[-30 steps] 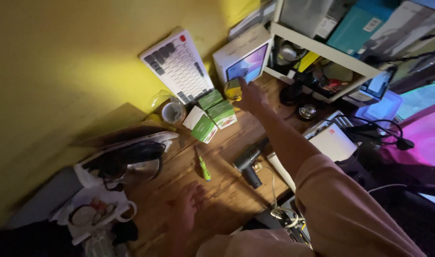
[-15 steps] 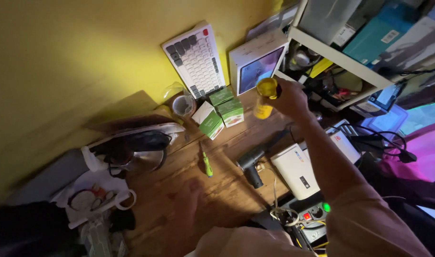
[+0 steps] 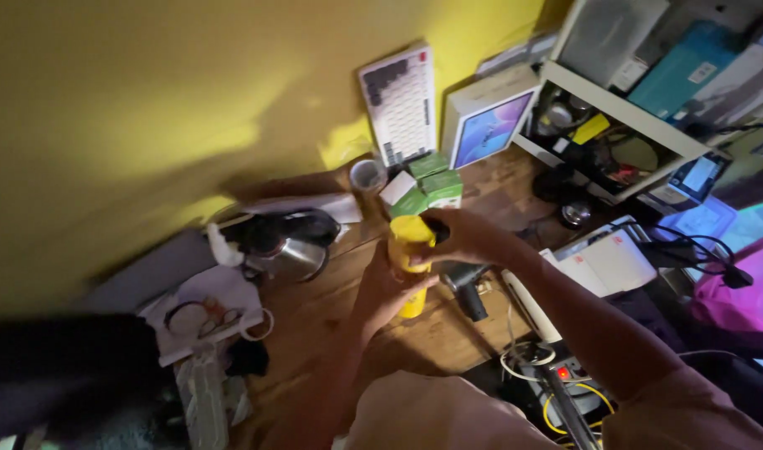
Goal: Cleaning and tidying a workspace by wiping down a container and using a feather duster on the desk and surrounding objects.
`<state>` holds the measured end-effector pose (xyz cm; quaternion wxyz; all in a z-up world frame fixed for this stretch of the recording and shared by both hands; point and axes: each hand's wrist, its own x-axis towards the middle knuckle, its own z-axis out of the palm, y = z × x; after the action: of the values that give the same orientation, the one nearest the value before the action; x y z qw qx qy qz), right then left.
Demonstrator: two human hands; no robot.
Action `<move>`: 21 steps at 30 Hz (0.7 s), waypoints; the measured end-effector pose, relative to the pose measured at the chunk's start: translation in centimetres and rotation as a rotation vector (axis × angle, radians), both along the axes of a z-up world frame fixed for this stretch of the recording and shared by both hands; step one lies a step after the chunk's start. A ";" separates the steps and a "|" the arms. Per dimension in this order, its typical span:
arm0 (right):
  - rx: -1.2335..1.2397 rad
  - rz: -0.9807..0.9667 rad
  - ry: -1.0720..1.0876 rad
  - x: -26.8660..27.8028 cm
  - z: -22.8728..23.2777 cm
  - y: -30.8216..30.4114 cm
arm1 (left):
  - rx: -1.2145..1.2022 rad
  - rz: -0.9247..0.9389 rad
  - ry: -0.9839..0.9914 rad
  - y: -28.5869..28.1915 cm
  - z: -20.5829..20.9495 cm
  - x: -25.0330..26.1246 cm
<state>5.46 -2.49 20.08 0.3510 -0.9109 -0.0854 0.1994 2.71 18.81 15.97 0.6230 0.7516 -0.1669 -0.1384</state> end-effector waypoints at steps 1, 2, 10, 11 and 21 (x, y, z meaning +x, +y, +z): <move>0.090 0.033 -0.050 -0.6 0.4 1.2 | -0.018 0.013 0.033 1.1 -0.6 -0.3; 0.181 0.067 -0.098 -1.2 0.8 2.5 | -0.036 0.026 0.066 2.2 -1.3 -0.6; 0.612 -0.305 0.084 1.6 -5.8 4.3 | 0.004 0.197 -0.171 10.5 -3.2 -2.7; 0.720 -0.334 -0.022 1.6 -6.2 4.8 | -0.130 0.175 0.031 11.2 -3.2 -2.7; 0.907 -0.713 -0.083 -5.4 -7.1 13.4 | -0.145 0.094 0.454 17.9 -6.9 -3.6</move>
<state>0.08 10.95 13.00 0.7482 -0.6489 0.1364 -0.0235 -0.88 36.69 9.09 0.7027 0.6613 0.0031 -0.2624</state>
